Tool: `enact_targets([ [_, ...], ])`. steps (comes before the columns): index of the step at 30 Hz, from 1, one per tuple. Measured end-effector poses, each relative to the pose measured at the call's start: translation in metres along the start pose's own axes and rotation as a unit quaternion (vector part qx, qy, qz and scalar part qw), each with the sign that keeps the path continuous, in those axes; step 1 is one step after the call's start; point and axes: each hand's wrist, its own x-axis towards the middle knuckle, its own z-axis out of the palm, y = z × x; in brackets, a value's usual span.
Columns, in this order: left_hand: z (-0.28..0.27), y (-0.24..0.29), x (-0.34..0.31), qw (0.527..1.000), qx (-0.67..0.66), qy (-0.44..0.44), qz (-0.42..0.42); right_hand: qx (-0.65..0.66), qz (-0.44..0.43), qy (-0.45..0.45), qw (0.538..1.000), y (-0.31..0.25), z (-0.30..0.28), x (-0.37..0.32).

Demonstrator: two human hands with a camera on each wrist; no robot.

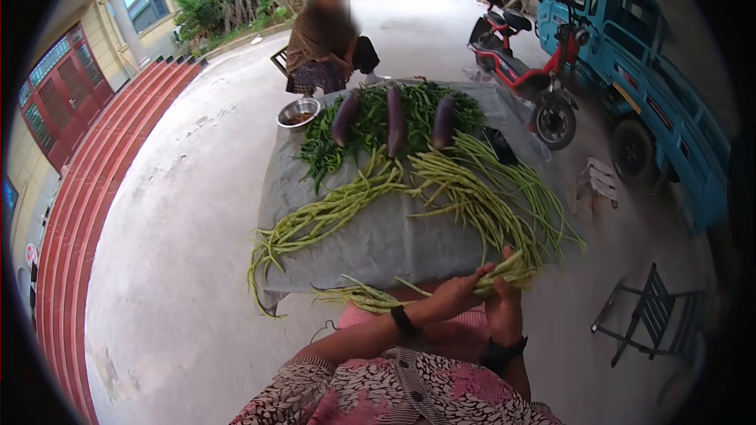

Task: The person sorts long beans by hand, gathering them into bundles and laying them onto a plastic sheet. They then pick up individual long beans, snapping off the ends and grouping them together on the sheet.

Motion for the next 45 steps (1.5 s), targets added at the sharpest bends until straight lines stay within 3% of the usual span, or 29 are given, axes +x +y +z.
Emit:
enact_targets([
  [3, -0.002, -0.01, -0.002, 0.998, -0.02, -0.048, 0.043, 0.0, 0.027, -0.026, 0.999, 0.004, -0.008, 0.002],
  [4, -0.013, 0.017, -0.006, 0.995, -0.039, -0.088, -0.009, 0.02, 0.051, -0.018, 0.998, 0.006, -0.01, 0.002],
  [8, -0.003, 0.006, -0.014, 0.989, -0.106, -0.102, -0.023, 0.087, 0.12, 0.013, 0.989, 0.024, -0.026, 0.005],
  [9, -0.007, 0.021, -0.016, 0.977, -0.15, -0.111, -0.101, 0.1, 0.136, 0.018, 0.985, 0.027, -0.033, 0.007],
  [11, -0.019, 0.052, -0.021, 0.93, -0.233, -0.124, -0.257, -0.007, 0.097, 0.048, 0.994, 0.008, 0.001, 0.006],
  [12, -0.021, 0.041, -0.02, 0.918, -0.254, -0.148, -0.266, -0.049, 0.088, 0.06, 0.993, 0.005, 0.008, 0.005],
  [15, -0.02, 0.008, -0.019, 0.981, -0.145, -0.114, -0.062, -0.091, 0.038, 0.079, 0.992, -0.003, 0.021, 0.004],
  [20, -0.05, -0.01, -0.047, 0.966, 0.119, -0.196, -0.12, -0.046, -0.031, 0.095, 0.994, -0.028, 0.015, 0.008],
  [26, -0.079, -0.037, -0.09, 0.972, 0.157, -0.141, -0.106, -0.019, -0.022, 0.102, 0.994, -0.039, 0.024, 0.011],
  [32, -0.133, 0.037, -0.127, 0.967, 0.216, -0.08, -0.108, 0.068, 0.059, 0.059, 0.994, -0.038, 0.045, 0.031],
  [36, -0.185, 0.084, -0.158, 0.97, 0.189, -0.019, -0.148, 0.183, 0.093, -0.073, 0.976, -0.035, 0.081, 0.06],
  [39, -0.22, 0.09, -0.177, 0.953, 0.244, 0.026, -0.18, 0.183, 0.111, -0.121, 0.969, 0.006, 0.093, 0.09],
  [40, -0.234, 0.081, -0.185, 0.931, 0.318, 0.058, -0.167, 0.183, 0.14, -0.124, 0.965, 0.025, 0.097, 0.098],
  [43, -0.276, 0.07, -0.186, 0.816, 0.54, 0.127, -0.16, 0.211, 0.275, -0.092, 0.934, 0.092, 0.086, 0.117],
  [45, -0.297, 0.06, -0.179, 0.767, 0.602, 0.183, -0.125, 0.209, 0.29, -0.052, 0.932, 0.12, 0.089, 0.117],
])
